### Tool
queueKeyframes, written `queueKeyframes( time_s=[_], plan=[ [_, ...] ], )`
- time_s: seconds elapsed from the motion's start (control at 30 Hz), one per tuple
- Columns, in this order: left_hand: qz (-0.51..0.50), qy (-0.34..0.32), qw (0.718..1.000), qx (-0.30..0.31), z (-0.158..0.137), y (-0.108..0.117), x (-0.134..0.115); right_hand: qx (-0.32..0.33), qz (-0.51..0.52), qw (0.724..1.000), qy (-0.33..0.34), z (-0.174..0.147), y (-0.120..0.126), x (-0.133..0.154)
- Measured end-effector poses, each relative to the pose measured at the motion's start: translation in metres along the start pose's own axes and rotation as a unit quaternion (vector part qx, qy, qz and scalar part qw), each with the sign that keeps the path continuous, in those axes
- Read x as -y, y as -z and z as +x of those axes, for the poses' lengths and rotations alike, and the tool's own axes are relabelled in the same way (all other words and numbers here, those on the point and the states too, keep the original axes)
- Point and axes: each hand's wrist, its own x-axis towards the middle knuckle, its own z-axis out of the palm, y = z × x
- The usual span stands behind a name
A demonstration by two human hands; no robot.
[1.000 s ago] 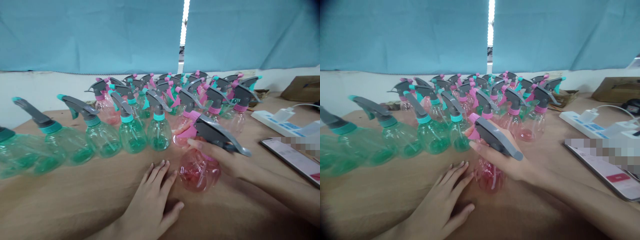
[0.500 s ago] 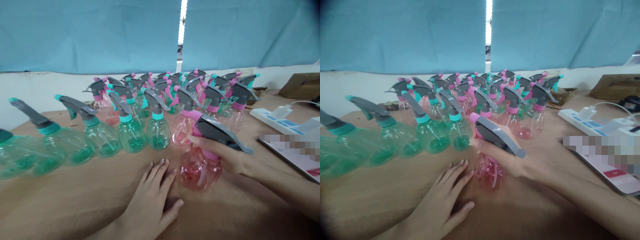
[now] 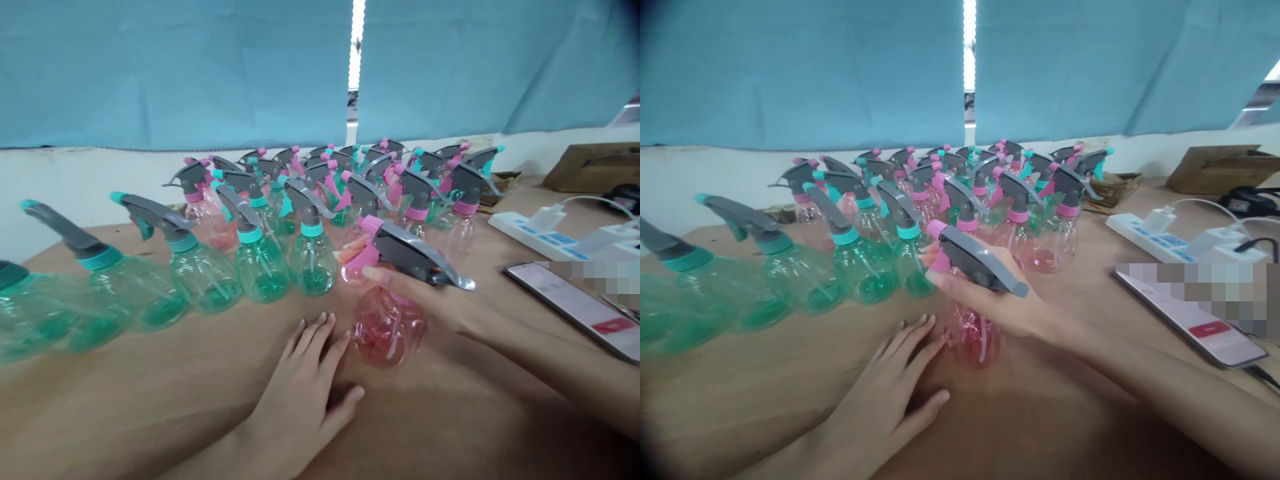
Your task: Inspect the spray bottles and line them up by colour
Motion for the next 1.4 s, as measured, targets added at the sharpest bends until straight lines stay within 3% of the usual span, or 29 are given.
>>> queueKeyframes(
  time_s=[0.17,0.4,0.53,0.8,0.93,1.07,1.23,1.4],
  plan=[
    [-0.003,0.002,1.000,0.006,0.001,0.001,-0.001,-0.015,-0.014,1.000,-0.015,-0.004,0.000,0.000],
    [-0.001,0.002,1.000,0.010,0.003,0.001,-0.002,0.059,-0.076,0.995,-0.031,-0.020,0.014,-0.020],
    [0.003,-0.001,1.000,-0.002,0.002,0.000,0.000,0.020,-0.130,0.991,-0.011,-0.033,0.022,-0.027],
    [0.025,-0.016,0.999,-0.036,0.005,-0.003,0.000,0.004,-0.067,0.998,-0.001,-0.054,0.039,-0.014],
    [0.028,-0.020,0.998,-0.044,0.015,-0.008,-0.005,-0.002,-0.063,0.995,-0.075,-0.068,0.059,-0.004],
    [0.023,-0.035,0.999,-0.025,0.032,-0.013,-0.019,-0.006,-0.016,0.992,-0.123,-0.083,0.084,-0.021],
    [0.012,-0.055,0.998,0.002,0.060,-0.020,-0.042,-0.114,0.009,0.988,-0.100,-0.088,0.127,-0.054],
    [-0.005,-0.079,0.997,0.012,0.092,-0.027,-0.062,-0.200,-0.011,0.977,-0.079,-0.067,0.177,-0.073]
  ],
)
